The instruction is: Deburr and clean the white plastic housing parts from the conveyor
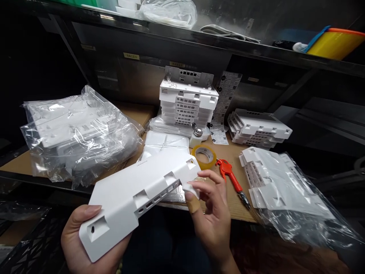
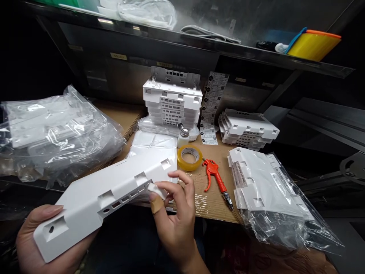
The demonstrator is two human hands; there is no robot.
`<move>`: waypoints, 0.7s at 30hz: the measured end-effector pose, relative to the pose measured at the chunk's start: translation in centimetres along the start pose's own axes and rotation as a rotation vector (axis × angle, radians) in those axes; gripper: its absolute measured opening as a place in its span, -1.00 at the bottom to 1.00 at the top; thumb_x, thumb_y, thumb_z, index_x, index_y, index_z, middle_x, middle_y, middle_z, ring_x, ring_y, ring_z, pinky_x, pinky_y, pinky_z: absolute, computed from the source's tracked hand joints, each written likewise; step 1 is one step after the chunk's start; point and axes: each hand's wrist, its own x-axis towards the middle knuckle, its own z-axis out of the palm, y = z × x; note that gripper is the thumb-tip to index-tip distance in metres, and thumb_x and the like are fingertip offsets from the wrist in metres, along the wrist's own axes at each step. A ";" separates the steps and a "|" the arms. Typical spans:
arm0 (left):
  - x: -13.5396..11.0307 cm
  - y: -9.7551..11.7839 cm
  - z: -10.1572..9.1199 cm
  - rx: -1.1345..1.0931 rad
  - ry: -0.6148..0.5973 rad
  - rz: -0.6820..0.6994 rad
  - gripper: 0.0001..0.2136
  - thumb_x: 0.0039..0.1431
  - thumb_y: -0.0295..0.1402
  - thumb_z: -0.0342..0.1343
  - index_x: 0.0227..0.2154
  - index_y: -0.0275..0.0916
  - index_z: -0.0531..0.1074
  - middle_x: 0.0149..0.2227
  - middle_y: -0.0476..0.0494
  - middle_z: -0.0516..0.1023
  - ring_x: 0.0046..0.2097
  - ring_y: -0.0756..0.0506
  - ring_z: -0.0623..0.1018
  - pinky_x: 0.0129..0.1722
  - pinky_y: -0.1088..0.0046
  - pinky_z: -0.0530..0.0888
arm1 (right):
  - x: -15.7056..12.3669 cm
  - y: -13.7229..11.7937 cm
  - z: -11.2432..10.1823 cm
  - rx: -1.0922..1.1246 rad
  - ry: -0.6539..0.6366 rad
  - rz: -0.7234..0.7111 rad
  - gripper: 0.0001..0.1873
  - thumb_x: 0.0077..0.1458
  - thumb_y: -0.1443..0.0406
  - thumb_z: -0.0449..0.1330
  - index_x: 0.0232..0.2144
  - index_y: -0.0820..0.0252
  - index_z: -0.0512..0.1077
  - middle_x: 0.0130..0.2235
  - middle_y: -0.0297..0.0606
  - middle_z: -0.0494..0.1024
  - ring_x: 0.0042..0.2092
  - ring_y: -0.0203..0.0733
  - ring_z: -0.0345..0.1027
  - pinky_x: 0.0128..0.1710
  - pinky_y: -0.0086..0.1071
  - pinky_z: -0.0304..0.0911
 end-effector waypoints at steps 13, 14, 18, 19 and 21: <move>-1.1 -1.5 -0.8 0.100 -0.130 0.135 -0.25 -0.15 -0.53 0.00 0.21 0.03 0.43 -0.40 0.04 0.73 -0.44 -0.27 0.70 -0.48 0.23 0.68 | 0.8 -0.6 2.6 -0.050 0.003 -0.111 -0.82 0.21 0.48 0.29 -0.17 0.17 0.57 -0.26 -0.31 0.46 -0.34 -0.36 0.31 -0.38 -0.45 0.30; -1.3 -1.5 -0.6 0.117 -0.116 0.144 -0.26 -0.16 -0.52 0.01 0.20 0.02 0.44 -0.38 0.01 0.74 -0.43 -0.28 0.71 -0.49 0.22 0.68 | 0.8 -0.6 2.5 -0.054 0.006 -0.110 -0.82 0.21 0.48 0.29 -0.17 0.17 0.57 -0.26 -0.31 0.46 -0.34 -0.36 0.31 -0.38 -0.44 0.30; -1.5 -1.5 -0.4 0.153 -0.112 0.163 -0.26 -0.20 -0.53 0.02 0.16 0.01 0.46 -0.34 -0.03 0.74 -0.44 -0.27 0.69 -0.49 0.25 0.65 | 0.9 -0.5 2.4 -0.071 0.016 -0.114 -0.82 0.21 0.48 0.28 -0.17 0.17 0.57 -0.26 -0.31 0.46 -0.35 -0.35 0.31 -0.38 -0.44 0.30; -1.4 -1.4 -0.6 0.150 -0.118 0.162 -0.25 -0.20 -0.54 0.03 0.17 0.01 0.46 -0.33 -0.03 0.74 -0.44 -0.28 0.70 -0.49 0.24 0.66 | 1.0 -0.5 2.4 -0.071 0.007 -0.122 -0.82 0.21 0.48 0.28 -0.17 0.17 0.57 -0.27 -0.31 0.46 -0.35 -0.35 0.32 -0.39 -0.44 0.31; -0.8 -1.3 -1.3 0.105 -0.142 0.110 -0.23 -0.20 -0.54 0.02 0.20 -0.01 0.43 -0.29 -0.04 0.75 -0.37 -0.31 0.72 -0.46 0.18 0.68 | 1.0 -0.5 2.4 -0.078 0.002 -0.130 -0.82 0.21 0.48 0.29 -0.17 0.16 0.56 -0.27 -0.31 0.47 -0.36 -0.36 0.31 -0.40 -0.44 0.31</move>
